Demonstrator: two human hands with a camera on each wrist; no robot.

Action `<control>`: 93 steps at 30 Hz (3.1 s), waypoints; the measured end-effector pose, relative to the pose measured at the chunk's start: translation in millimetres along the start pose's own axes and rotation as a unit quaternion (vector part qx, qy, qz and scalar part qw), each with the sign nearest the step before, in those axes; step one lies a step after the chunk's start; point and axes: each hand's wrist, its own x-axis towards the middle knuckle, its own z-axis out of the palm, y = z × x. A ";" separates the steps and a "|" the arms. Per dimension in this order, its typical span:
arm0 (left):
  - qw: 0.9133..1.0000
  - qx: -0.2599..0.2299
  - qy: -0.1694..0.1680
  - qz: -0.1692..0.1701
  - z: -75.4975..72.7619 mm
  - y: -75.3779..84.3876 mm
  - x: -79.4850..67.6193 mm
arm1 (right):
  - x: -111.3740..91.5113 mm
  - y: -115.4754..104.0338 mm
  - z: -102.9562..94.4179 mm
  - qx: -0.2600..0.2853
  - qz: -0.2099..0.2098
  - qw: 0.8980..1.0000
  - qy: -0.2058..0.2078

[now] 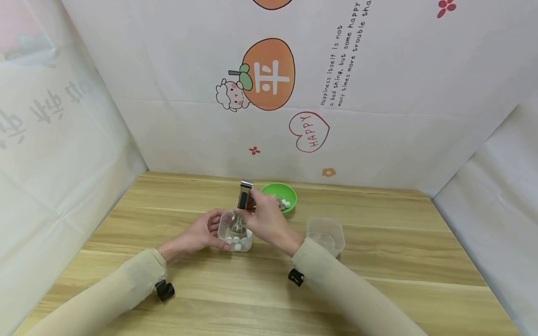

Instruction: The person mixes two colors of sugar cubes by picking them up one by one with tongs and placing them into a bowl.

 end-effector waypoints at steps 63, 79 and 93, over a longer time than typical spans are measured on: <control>1.000 -0.006 0.010 -0.006 -1.2 -3.7 0.9 | 8.1 22.0 -105.0 0.027 0.067 0.976 0.206; 1.000 -0.010 0.015 -0.006 -1.1 -3.6 -0.1 | 8.1 45.2 -110.7 -0.030 0.103 0.974 0.199; 1.000 -0.010 0.012 -0.005 -0.6 -3.6 -0.2 | 3.5 35.4 -112.6 -0.039 0.100 0.969 0.223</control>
